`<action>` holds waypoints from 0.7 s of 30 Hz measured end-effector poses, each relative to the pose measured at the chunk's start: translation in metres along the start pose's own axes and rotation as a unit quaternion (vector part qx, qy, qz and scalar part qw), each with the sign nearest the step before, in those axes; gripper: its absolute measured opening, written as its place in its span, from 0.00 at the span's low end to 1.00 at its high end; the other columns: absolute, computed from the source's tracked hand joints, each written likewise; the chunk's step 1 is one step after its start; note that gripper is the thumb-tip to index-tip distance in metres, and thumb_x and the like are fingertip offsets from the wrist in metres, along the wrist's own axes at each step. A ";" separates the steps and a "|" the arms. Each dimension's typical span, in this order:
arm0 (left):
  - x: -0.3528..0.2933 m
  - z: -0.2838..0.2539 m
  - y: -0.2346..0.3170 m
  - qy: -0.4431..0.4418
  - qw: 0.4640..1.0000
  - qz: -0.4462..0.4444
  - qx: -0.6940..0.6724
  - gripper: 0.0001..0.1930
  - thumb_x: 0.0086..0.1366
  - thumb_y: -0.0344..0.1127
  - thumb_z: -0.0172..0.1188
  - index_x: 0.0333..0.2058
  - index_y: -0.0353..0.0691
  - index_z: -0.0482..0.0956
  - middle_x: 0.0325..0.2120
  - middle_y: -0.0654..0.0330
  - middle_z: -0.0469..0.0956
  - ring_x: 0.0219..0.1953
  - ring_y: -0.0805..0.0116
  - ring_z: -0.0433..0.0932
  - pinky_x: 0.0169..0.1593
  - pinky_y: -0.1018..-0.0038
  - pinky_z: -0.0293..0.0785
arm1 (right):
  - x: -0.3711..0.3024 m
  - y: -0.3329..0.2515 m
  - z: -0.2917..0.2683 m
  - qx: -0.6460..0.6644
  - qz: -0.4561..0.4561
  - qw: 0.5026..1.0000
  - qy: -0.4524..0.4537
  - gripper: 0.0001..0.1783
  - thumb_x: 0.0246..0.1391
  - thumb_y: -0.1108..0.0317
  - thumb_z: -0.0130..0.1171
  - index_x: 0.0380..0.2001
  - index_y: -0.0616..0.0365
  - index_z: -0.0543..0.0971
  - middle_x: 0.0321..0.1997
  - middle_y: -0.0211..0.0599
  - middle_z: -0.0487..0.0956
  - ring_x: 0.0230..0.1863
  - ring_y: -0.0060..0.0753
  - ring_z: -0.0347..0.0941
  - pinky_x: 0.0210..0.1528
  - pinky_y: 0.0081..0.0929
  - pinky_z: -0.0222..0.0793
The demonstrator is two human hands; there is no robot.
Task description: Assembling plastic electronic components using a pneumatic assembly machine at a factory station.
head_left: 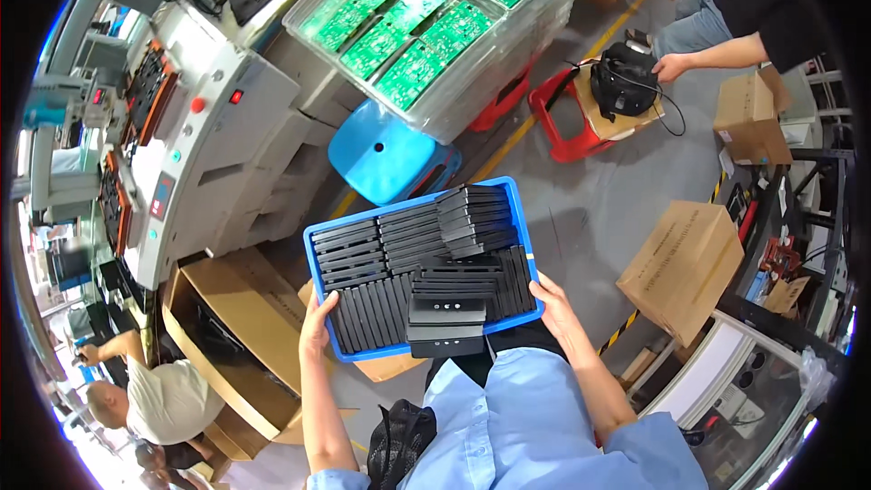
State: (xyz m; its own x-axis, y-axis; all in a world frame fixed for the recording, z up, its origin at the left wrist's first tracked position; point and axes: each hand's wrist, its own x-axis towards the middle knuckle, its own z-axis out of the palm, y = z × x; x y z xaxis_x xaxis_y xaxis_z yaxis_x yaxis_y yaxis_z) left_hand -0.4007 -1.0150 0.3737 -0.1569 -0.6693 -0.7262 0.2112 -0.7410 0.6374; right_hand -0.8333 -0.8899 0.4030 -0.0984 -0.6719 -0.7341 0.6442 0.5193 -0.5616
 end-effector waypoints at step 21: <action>0.159 -0.022 0.089 -0.040 0.998 -0.005 0.051 0.35 0.54 0.34 0.65 0.60 0.40 0.61 0.52 0.61 0.71 0.53 0.69 0.69 0.59 0.74 0.61 | 0.107 0.074 0.035 -0.022 0.052 0.998 0.031 0.30 0.61 0.68 0.50 0.64 0.61 0.57 0.64 0.32 0.64 0.63 0.28 0.59 0.65 0.27 0.53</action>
State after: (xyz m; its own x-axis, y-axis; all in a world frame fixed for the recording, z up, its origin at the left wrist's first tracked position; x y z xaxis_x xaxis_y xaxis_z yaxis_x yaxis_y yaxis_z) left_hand -0.3859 -1.1864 0.3091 -0.2360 -0.6616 -0.7118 0.1103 -0.7460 0.6568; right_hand -0.7696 -0.9423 0.2962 -0.0817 -0.5798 -0.8106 0.6190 0.6079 -0.4972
